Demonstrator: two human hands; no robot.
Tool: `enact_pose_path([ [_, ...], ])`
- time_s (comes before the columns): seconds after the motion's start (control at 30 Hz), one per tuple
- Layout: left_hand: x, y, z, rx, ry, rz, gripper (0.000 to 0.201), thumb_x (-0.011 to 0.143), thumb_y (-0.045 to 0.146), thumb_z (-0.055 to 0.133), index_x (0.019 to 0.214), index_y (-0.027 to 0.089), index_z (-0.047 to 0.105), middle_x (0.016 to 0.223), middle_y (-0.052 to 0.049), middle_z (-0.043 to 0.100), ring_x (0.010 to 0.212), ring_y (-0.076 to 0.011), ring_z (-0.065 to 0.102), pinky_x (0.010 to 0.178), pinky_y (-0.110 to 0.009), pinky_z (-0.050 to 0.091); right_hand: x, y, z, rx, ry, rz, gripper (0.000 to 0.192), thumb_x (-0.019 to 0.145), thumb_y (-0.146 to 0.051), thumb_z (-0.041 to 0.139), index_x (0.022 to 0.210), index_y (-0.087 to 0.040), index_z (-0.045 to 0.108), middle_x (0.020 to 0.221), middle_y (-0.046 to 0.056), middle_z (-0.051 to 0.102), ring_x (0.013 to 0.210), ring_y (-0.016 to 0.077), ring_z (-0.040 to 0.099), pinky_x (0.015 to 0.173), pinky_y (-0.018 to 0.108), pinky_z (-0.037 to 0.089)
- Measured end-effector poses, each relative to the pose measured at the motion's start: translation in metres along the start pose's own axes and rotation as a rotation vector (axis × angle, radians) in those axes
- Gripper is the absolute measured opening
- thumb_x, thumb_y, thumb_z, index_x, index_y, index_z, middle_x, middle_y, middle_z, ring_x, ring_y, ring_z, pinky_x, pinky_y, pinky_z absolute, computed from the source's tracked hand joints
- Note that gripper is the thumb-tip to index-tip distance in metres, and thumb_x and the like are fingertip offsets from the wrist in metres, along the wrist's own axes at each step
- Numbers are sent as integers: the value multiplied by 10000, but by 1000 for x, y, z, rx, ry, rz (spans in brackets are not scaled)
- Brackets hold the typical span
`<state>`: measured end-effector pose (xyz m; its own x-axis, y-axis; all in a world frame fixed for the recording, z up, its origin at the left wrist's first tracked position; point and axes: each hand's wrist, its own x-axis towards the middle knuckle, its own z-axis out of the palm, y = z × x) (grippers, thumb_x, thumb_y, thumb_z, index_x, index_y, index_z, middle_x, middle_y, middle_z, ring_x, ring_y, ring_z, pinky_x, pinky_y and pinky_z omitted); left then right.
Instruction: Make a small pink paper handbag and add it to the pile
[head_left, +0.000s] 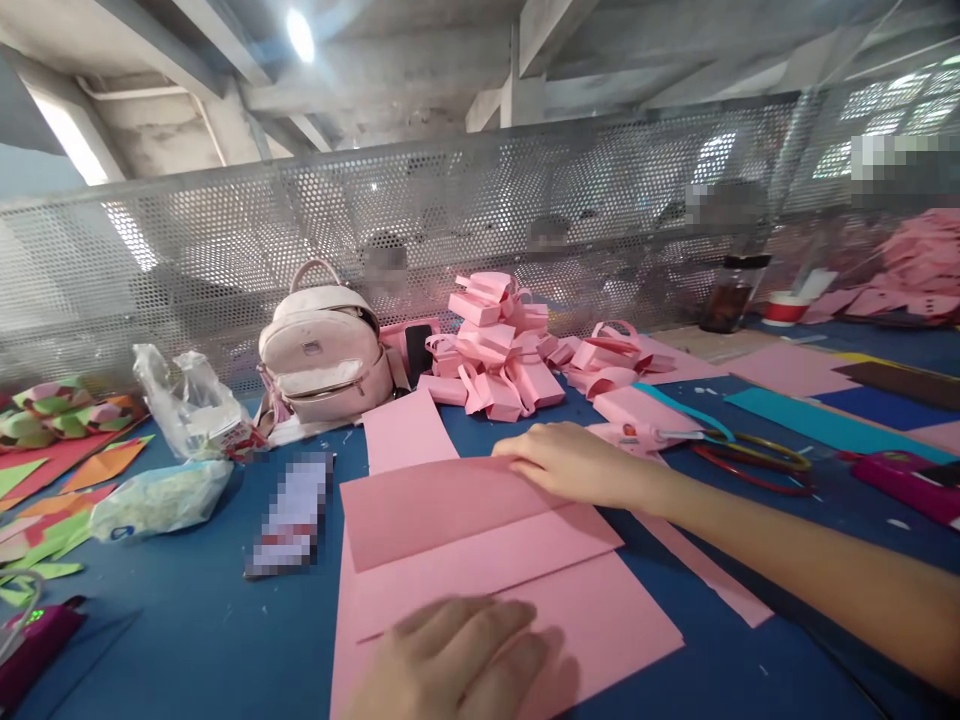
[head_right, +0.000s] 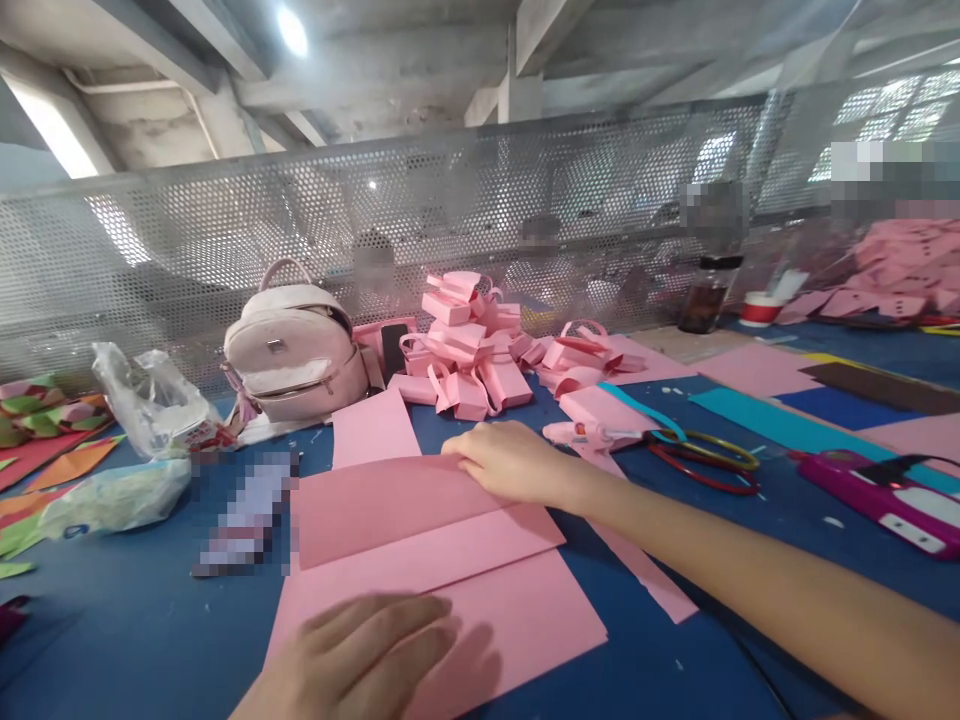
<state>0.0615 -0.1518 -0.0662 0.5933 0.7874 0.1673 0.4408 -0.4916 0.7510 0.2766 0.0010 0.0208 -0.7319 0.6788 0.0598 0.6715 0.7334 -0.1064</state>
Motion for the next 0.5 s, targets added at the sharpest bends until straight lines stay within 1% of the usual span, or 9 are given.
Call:
enact_pose_path([
  [0.03, -1, -5, -3, 244, 46, 102, 449, 992, 371, 582, 1430, 276, 556, 1455, -65, 573, 1328, -298, 562, 1098, -403, 479, 0, -1, 1, -23, 13, 3, 342, 894, -65, 468, 1030, -236, 731, 950, 73, 781, 877, 283, 727, 640, 293, 408],
  [0.1, -2, -16, -5, 775, 152, 312, 441, 996, 259, 528, 1426, 160, 544, 1435, -107, 585, 1259, -300, 622, 1012, -388, 552, 0, -2, 5, -57, 38, 4, 372, 886, -50, 466, 1063, -249, 727, 946, 67, 788, 857, 281, 734, 625, 290, 412],
  [0.13, -2, -21, -4, 978, 193, 369, 423, 994, 246, 495, 1391, 118, 563, 1395, -124, 620, 1199, -299, 665, 942, -380, 590, -1, -2, 8, -68, 50, -1, 381, 882, -51, 475, 1084, -258, 722, 948, 60, 791, 848, 276, 737, 625, 288, 419],
  [0.17, -2, -25, -3, 1095, 221, 378, 408, 987, 258, 480, 1346, 99, 589, 1355, -133, 652, 1150, -300, 692, 883, -376, 611, -1, -3, 12, -75, 61, -10, 390, 880, -53, 485, 1112, -267, 714, 954, 52, 792, 839, 267, 739, 630, 286, 429],
  [0.2, -2, -28, -2, 1153, 234, 364, 403, 984, 287, 466, 1310, 98, 609, 1324, -132, 676, 1118, -301, 707, 839, -376, 622, -1, -3, 16, -80, 73, -21, 401, 879, -55, 493, 1143, -272, 703, 960, 46, 793, 835, 257, 739, 640, 284, 442],
  [0.27, 1, -30, -1, 1175, 251, 328, 395, 969, 314, 459, 1268, 116, 626, 1280, -124, 705, 1079, -308, 721, 786, -385, 628, 0, -2, 25, -84, 93, -49, 440, 877, -45, 495, 1219, -260, 668, 976, 49, 791, 851, 245, 738, 678, 289, 469],
  [0.37, 9, -28, -5, 1108, 327, 337, 304, 889, 175, 503, 1149, 140, 656, 1154, -113, 760, 974, -284, 748, 720, -352, 621, 2, 2, 43, -84, 114, -94, 515, 882, -10, 468, 1334, -222, 594, 1045, 72, 777, 944, 243, 724, 786, 330, 507],
  [0.43, 16, -26, -11, 1026, 344, 316, 257, 846, 96, 516, 1043, 169, 664, 1038, -86, 782, 865, -239, 754, 668, -310, 606, 4, 5, 55, -79, 142, -163, 536, 901, 0, 450, 1388, -204, 547, 1187, 89, 740, 1058, 241, 694, 890, 372, 514],
  [0.5, 22, -27, -18, 962, 343, 290, 205, 855, 76, 523, 965, 184, 659, 930, -60, 777, 759, -199, 737, 604, -276, 581, 3, 8, 65, -78, 173, -250, 542, 928, -4, 442, 1430, -199, 506, 1360, 96, 656, 1200, 242, 632, 993, 414, 494],
])
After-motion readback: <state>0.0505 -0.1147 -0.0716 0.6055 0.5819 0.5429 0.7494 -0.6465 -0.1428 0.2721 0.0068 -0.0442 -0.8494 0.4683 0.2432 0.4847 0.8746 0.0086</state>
